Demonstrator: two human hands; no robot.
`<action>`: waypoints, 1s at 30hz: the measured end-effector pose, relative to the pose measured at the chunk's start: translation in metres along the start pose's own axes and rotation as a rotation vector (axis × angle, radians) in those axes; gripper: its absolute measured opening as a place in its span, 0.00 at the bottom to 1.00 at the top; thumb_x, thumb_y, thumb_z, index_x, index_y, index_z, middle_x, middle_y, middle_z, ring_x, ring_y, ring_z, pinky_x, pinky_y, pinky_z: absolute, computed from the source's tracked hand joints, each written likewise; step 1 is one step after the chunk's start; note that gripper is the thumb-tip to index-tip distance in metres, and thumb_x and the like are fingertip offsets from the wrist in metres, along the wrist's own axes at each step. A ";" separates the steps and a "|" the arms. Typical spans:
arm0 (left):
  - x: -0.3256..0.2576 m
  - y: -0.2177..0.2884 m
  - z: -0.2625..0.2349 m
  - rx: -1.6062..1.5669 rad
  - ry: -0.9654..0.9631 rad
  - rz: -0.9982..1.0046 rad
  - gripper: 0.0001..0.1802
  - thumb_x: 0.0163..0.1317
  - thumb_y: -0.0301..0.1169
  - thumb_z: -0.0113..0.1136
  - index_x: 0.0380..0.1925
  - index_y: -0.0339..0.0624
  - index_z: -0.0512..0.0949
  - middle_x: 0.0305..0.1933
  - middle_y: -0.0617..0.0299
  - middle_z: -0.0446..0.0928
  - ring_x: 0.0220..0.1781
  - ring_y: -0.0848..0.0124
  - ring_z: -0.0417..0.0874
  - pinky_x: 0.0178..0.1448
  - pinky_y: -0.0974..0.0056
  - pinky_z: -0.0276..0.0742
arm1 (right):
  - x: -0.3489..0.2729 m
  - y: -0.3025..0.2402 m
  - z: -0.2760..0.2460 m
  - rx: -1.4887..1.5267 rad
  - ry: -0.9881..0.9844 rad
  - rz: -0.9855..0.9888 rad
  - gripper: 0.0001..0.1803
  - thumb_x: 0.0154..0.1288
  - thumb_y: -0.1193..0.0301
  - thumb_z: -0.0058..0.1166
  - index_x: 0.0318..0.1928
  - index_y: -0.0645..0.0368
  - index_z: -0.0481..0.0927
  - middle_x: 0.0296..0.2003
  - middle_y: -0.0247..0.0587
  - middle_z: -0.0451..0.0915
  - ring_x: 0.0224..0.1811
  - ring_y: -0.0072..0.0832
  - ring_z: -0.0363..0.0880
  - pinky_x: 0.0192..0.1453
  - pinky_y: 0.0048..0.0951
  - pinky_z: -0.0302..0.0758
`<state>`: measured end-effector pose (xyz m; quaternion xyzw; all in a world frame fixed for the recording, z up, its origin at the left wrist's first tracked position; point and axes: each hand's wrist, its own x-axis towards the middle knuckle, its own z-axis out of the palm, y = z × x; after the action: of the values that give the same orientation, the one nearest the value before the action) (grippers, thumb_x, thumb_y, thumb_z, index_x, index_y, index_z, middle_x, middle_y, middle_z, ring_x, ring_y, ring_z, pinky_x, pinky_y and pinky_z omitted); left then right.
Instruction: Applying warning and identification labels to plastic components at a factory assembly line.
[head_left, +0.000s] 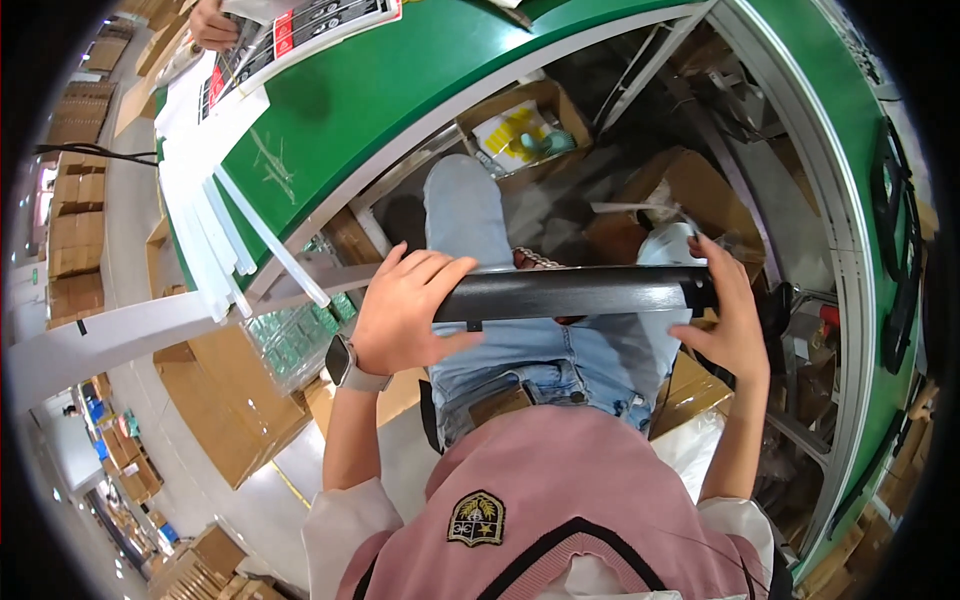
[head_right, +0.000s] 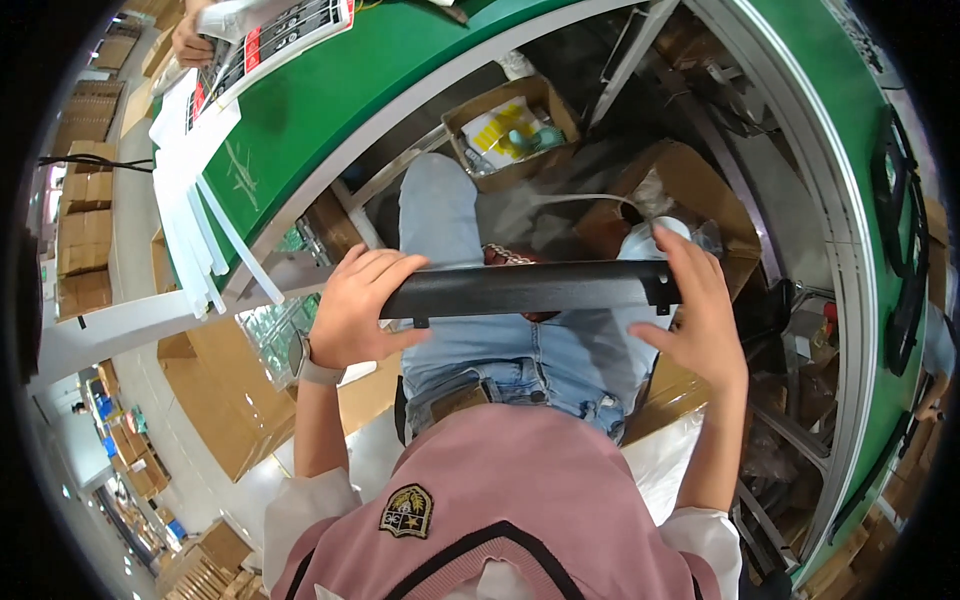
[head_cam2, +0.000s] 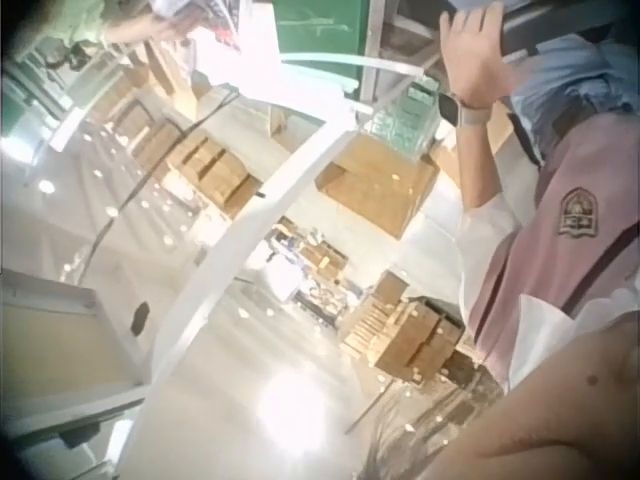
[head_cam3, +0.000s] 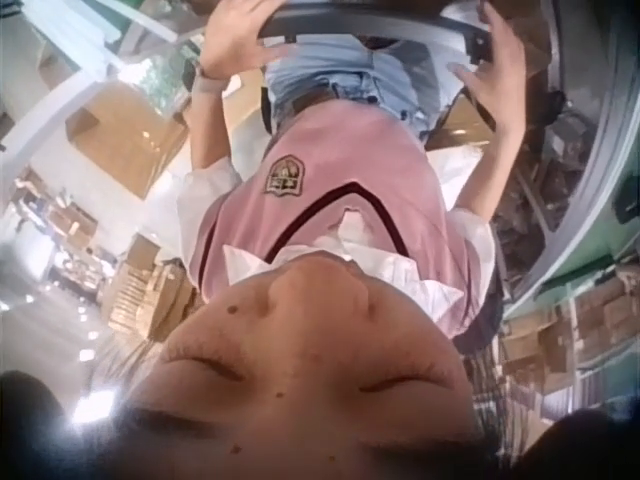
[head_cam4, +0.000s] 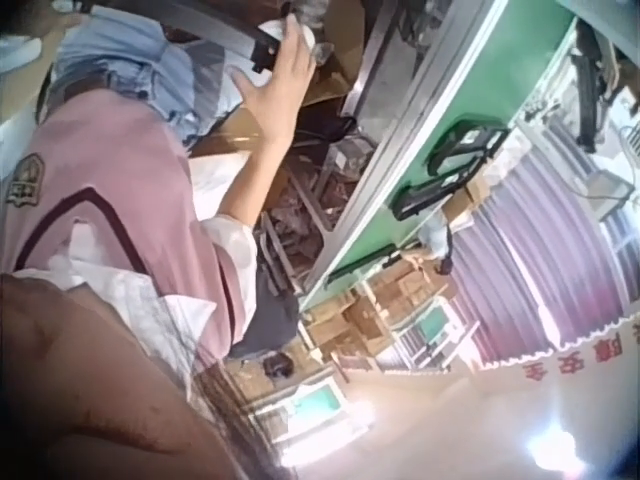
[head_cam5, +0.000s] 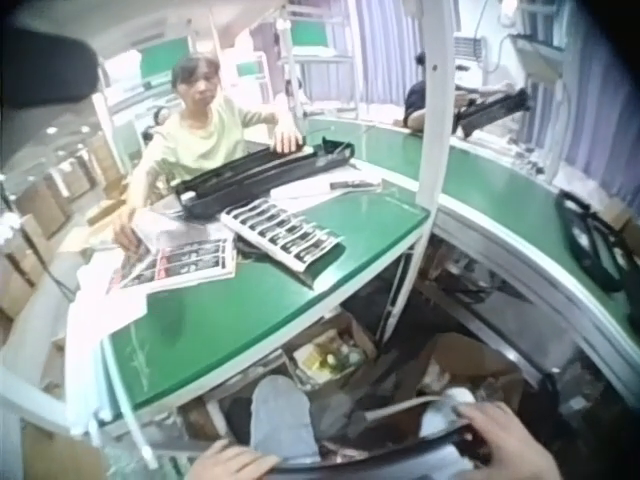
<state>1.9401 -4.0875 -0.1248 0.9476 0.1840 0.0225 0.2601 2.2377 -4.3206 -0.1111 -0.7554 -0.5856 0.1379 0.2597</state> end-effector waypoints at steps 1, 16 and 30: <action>0.002 0.001 -0.001 -0.026 0.056 0.046 0.32 0.42 0.40 0.69 0.52 0.46 0.75 0.44 0.59 0.77 0.50 0.58 0.77 0.61 0.43 0.66 | -0.001 -0.001 -0.003 0.217 0.022 -0.018 0.50 0.36 0.68 0.72 0.65 0.60 0.65 0.56 0.46 0.73 0.55 0.43 0.74 0.60 0.37 0.67; -0.010 -0.045 0.019 -0.918 0.530 0.018 0.21 0.68 0.40 0.46 0.35 0.31 0.80 0.37 0.53 0.81 0.44 0.62 0.79 0.53 0.62 0.72 | 0.072 -0.087 0.076 1.331 -0.045 0.287 0.05 0.63 0.81 0.56 0.38 0.71 0.76 0.29 0.39 0.79 0.28 0.20 0.79 0.34 0.20 0.76; -0.013 -0.053 0.020 -0.912 0.496 -0.072 0.07 0.50 0.24 0.67 0.23 0.34 0.78 0.30 0.59 0.77 0.39 0.66 0.77 0.46 0.64 0.71 | 0.078 -0.093 0.092 1.253 -0.061 0.258 0.05 0.60 0.82 0.59 0.36 0.69 0.77 0.26 0.34 0.77 0.25 0.17 0.75 0.29 0.17 0.71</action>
<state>1.9126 -4.0601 -0.1682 0.6971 0.2441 0.3155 0.5958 2.1365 -4.2077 -0.1284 -0.5204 -0.3055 0.5057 0.6166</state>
